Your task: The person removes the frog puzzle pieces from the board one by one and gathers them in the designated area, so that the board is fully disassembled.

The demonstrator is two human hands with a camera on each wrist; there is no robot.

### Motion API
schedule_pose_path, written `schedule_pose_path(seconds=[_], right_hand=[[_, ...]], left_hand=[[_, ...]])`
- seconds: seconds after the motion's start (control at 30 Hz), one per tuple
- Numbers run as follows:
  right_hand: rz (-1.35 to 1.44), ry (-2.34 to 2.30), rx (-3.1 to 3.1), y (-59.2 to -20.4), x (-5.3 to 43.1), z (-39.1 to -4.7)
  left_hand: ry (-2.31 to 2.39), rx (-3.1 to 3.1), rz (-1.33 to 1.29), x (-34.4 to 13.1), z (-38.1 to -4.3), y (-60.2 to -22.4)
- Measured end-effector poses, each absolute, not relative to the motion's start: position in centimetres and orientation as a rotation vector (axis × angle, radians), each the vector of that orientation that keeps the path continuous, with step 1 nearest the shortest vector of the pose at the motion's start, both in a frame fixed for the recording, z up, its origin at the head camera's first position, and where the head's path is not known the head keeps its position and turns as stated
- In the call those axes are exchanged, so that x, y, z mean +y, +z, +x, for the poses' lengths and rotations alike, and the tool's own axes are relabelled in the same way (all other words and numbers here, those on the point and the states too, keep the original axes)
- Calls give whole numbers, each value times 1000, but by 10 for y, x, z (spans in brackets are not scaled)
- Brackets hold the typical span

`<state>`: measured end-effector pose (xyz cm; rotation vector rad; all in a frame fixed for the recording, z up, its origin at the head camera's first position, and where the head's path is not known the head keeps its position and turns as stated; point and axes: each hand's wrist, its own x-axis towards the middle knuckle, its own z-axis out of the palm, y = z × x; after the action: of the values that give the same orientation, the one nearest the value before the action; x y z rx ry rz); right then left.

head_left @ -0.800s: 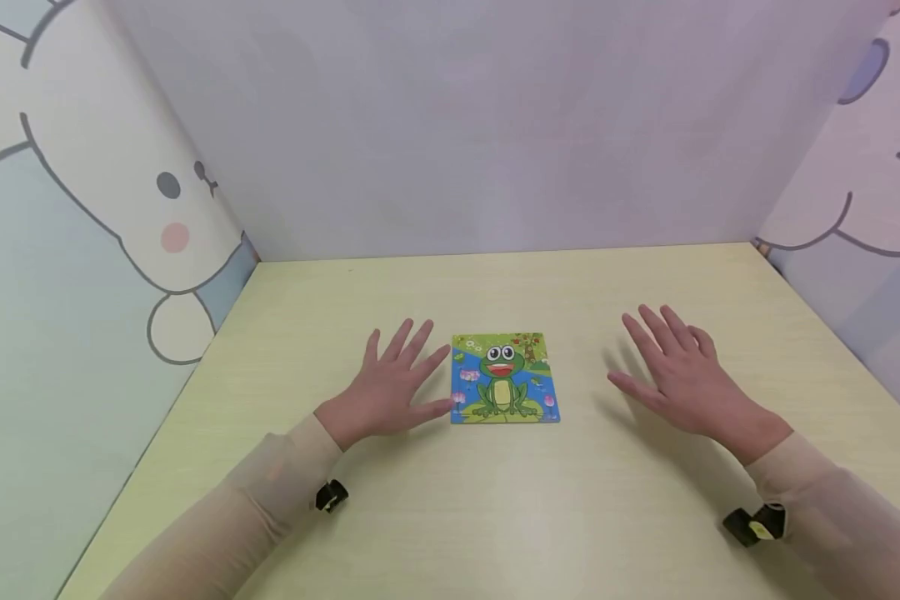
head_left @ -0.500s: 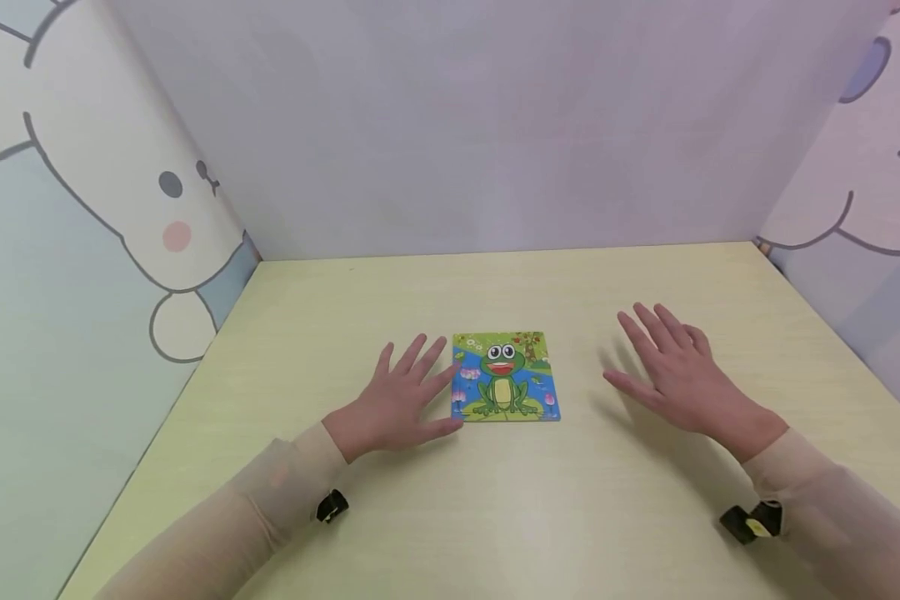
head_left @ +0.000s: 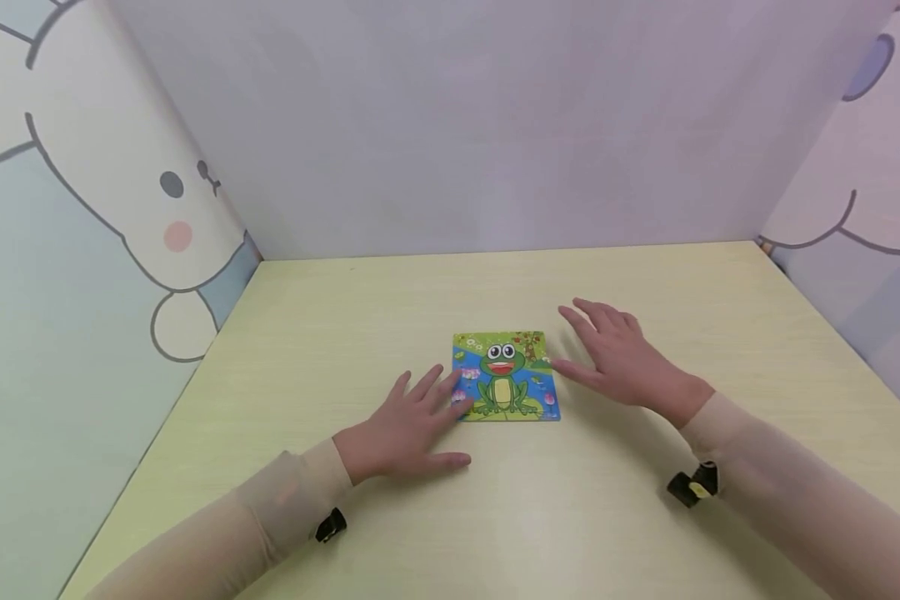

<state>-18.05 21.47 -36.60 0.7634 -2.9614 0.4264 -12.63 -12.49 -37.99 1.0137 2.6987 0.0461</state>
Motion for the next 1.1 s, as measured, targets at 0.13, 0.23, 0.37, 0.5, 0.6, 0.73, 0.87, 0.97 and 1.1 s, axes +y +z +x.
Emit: schedule_pose_path(seconds=[0.13,0.23,0.37,0.5,0.6,0.73,0.87,0.97,1.1], right_hand=[[801,469,-2974,-371,194,-194],[839,458,-2979,-374,178,-202],[900,466,-2966,-376,160,-209],[948,472,-2960,-377,145,-215],[968,460,-2975,-381,135,-220],[989,442,-3014,-385,124,-227],[990,443,-3062,-389,113,-232],[957,468,-3108,-392,107,-236],[889,538,-3163,-393,102,-241]], left_hand=[[64,2668,997,-124,-124,-380],[59,2654,972,-123,-123,-381],[54,2645,950,-123,-123,-382],[59,2642,953,-123,-123,-382],[78,2643,971,-122,-122,-381],[91,2641,1000,-121,-122,-380],[80,2637,999,-121,-121,-380],[75,2633,991,-121,-121,-382],[78,2629,986,-121,-121,-382]])
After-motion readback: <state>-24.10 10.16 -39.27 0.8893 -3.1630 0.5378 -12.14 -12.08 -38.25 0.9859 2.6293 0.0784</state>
